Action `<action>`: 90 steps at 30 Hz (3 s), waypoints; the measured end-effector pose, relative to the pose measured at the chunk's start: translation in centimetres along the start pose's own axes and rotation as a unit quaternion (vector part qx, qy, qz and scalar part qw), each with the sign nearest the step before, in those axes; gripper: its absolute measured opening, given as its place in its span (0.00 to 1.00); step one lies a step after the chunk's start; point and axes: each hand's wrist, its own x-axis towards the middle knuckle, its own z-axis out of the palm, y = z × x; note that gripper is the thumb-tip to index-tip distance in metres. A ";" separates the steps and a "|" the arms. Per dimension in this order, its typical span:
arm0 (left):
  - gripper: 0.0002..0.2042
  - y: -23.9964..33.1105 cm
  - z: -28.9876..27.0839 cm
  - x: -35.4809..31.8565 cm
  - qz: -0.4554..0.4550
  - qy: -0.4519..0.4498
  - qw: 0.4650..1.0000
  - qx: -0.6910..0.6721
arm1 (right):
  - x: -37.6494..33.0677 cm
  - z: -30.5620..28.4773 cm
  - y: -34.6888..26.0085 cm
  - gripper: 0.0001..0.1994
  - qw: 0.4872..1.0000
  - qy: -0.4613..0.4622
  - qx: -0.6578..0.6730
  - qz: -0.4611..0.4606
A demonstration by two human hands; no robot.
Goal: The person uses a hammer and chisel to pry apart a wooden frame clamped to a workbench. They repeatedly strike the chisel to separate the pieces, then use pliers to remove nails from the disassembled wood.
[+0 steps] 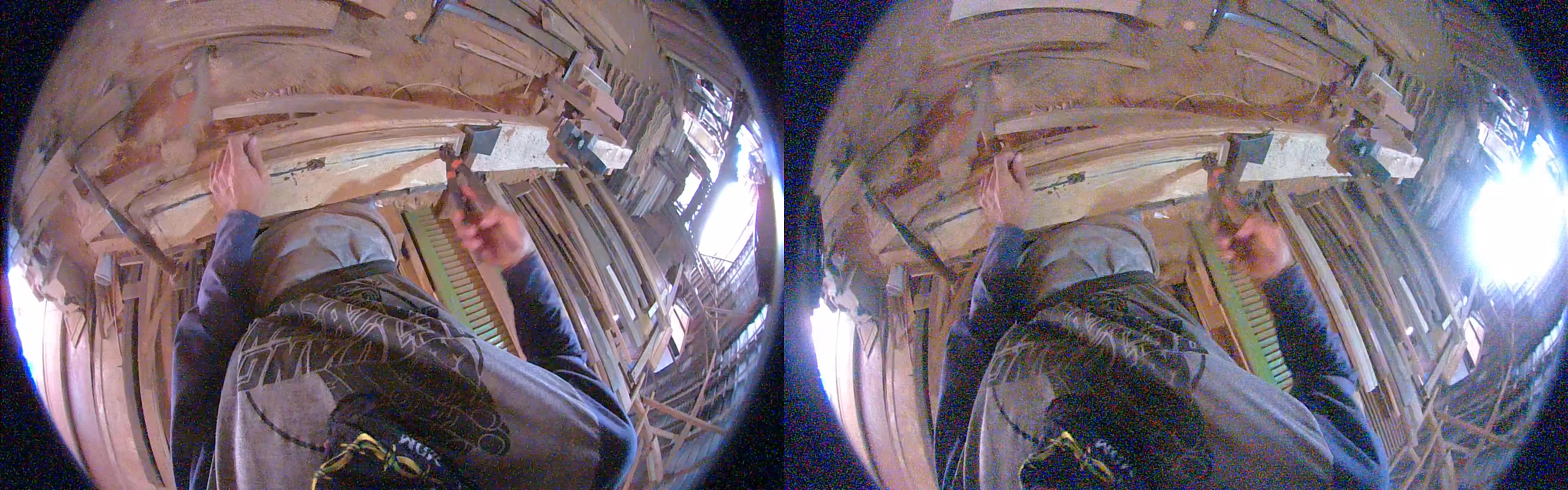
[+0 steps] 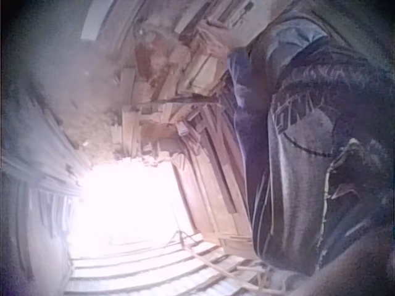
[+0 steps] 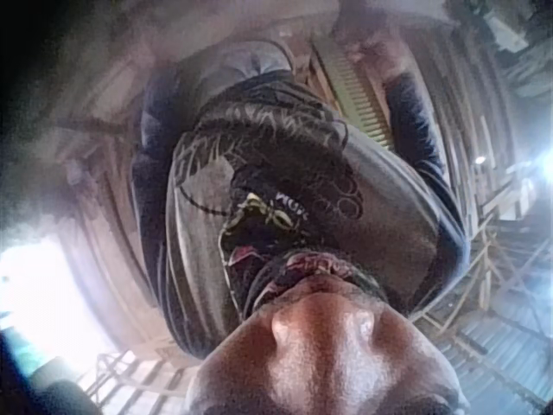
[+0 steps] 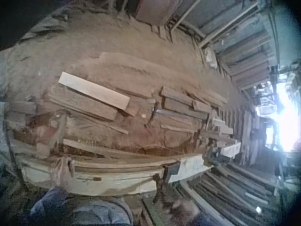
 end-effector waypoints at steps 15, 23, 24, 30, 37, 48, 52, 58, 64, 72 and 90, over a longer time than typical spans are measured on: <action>0.07 1.1 -2.4 -2.4 0.002 0.032 0.901 -0.432 | 3.1 4.0 10.3 0.25 0.756 -0.050 -0.595 -0.268; 0.10 -0.3 -7.5 -9.0 -0.072 -0.107 0.733 -0.668 | 4.2 8.9 9.8 0.30 0.577 -0.100 -0.780 -0.222; 0.10 -1.2 -7.8 -9.9 -0.083 -0.094 0.735 -0.666 | 4.4 9.4 9.8 0.28 0.563 -0.123 -0.780 -0.245; 0.09 -5.6 -7.2 -14.3 -0.124 -0.016 0.744 -0.656 | 5.4 14.6 10.8 0.34 0.422 -0.217 -0.849 -0.232; 0.07 -11.0 -7.4 -18.2 -0.161 0.065 0.739 -0.651 | 5.8 21.6 14.4 0.36 0.494 -0.289 -0.811 -0.119; 0.09 -20.2 -2.7 -29.2 -0.297 0.233 0.623 -0.685 | 9.6 28.8 17.4 0.30 0.524 -0.219 -0.821 -0.057; 0.06 -23.6 5.2 -35.9 -0.416 0.363 0.578 -0.601 | 9.3 30.8 20.4 0.31 0.551 -0.222 -0.804 -0.018; 0.05 -24.1 24.1 -43.9 -0.537 0.519 0.192 -0.637 | 7.6 32.7 25.1 0.31 0.529 -0.234 -0.816 -0.008; 0.08 -25.8 37.7 -58.4 -0.614 0.641 0.060 -0.456 | 6.1 33.0 27.2 0.32 0.501 -0.240 -0.831 -0.010; 0.22 -24.7 30.1 -65.5 -0.811 0.391 -0.107 -0.421 | 6.4 31.5 27.5 0.29 0.536 -0.200 -0.820 -0.015; 0.19 -29.6 20.7 -37.0 -0.494 0.383 0.564 -0.540 | 5.7 26.3 30.0 0.25 0.656 -0.147 -0.734 -0.097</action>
